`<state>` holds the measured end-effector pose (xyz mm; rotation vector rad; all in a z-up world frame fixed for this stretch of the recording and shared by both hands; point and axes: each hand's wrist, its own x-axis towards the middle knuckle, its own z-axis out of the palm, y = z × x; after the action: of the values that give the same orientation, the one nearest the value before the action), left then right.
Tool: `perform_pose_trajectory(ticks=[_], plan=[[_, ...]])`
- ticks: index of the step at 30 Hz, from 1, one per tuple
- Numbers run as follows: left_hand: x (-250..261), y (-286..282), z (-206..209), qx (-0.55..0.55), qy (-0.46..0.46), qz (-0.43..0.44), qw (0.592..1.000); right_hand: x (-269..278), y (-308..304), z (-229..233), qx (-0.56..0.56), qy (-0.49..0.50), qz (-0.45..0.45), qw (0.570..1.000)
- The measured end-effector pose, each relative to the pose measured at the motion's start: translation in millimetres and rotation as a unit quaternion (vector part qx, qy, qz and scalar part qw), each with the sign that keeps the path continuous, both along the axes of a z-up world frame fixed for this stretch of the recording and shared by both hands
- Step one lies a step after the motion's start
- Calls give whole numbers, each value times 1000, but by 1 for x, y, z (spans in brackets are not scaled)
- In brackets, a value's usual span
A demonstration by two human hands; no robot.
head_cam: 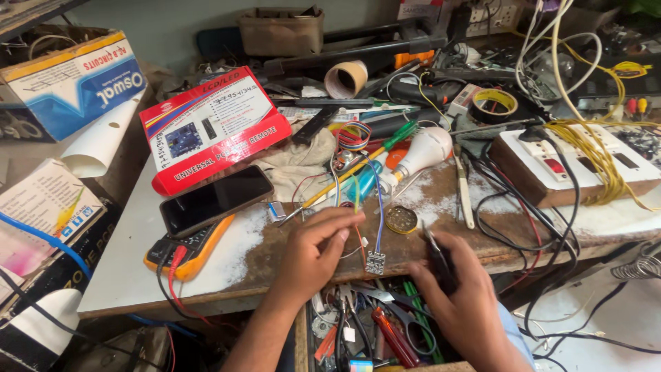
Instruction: The person uses a soldering iron to attach multiple colored wires to a small circuit board. They strip the wire ends with pliers, apply solder to the connections, and manipulate the components on a cluttered workbench.
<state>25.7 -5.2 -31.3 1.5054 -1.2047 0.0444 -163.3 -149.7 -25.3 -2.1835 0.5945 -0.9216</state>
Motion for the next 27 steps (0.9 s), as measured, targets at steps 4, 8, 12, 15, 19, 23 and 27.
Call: perform_pose_trajectory(ticks=[4, 8, 12, 15, 19, 23, 27], plan=[[4, 3, 1, -65, 182, -44, 980, 44, 6, 7, 108, -18, 77, 991], [5, 1, 5, -83, 163, 5, 983, 71, 18, 15, 166, -21, 114, 979], [2, 4, 6, -26, 115, 60, 991, 78, 25, 19, 307, -28, 163, 937], [4, 4, 5, -33, 71, 52, 996, 76, 24, 17, 401, -59, 193, 894], [6, 1, 0, -11, 160, 29, 987, 74, 23, 11, 390, -76, 180, 900], [13, 0, -7, -42, 247, -34, 968, 70, 25, 5, 338, -125, 150, 921], [17, -2, -16, -72, 263, -82, 959, 64, 29, -3, 307, -149, 123, 932]])
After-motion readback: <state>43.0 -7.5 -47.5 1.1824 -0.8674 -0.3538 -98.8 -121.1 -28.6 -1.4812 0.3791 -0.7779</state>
